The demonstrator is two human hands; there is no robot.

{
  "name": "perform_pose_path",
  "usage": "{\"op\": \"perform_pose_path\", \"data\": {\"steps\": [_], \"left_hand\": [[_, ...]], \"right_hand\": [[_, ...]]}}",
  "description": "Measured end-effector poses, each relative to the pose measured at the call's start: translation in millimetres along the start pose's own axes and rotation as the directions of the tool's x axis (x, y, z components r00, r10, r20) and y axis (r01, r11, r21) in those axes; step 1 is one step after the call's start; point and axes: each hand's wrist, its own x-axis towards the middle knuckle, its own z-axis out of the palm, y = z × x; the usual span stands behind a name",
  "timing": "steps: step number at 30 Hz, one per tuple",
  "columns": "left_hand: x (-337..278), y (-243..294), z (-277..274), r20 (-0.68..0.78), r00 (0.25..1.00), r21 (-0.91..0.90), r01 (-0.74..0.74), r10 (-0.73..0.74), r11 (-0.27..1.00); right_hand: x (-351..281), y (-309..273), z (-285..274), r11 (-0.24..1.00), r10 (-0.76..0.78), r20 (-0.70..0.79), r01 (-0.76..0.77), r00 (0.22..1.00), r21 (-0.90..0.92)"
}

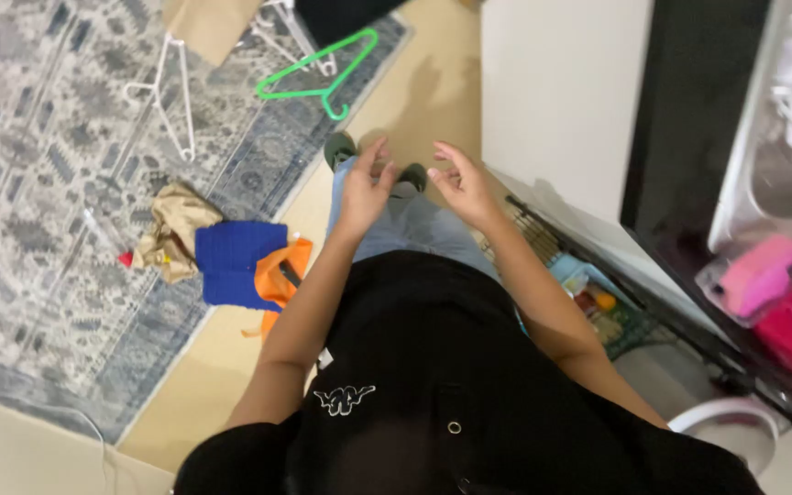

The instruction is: Organizing clothes hangers into a stack and folding various pieces of fabric on the floor.

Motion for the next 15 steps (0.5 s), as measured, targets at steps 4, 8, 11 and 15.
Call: {"op": "perform_pose_path", "data": {"steps": [4, 8, 11, 15], "left_hand": [[16.5, -19.7, -21.8, -0.133, 0.981, -0.03, -0.148, 0.143, 0.988], [44.6, -28.3, -45.8, -0.164, 0.985, -0.061, 0.041, -0.051, 0.997], [71.6, -38.0, -70.2, -0.194, 0.97, -0.042, 0.14, -0.145, 0.989], [118.1, -33.7, -112.1, -0.201, 0.943, 0.2, 0.305, -0.265, 0.931]], "right_hand": [[41.8, 8.0, 33.8, 0.987, -0.153, 0.016, 0.152, 0.988, 0.055], [88.7, 13.4, 68.0, 0.977, -0.098, -0.111, 0.116, 0.989, 0.178], [119.4, -12.6, 87.5, 0.993, -0.108, -0.198, 0.114, 0.974, 0.018], [162.6, -41.9, 103.9, 0.978, -0.099, -0.251, 0.048, 0.963, -0.203]]}}
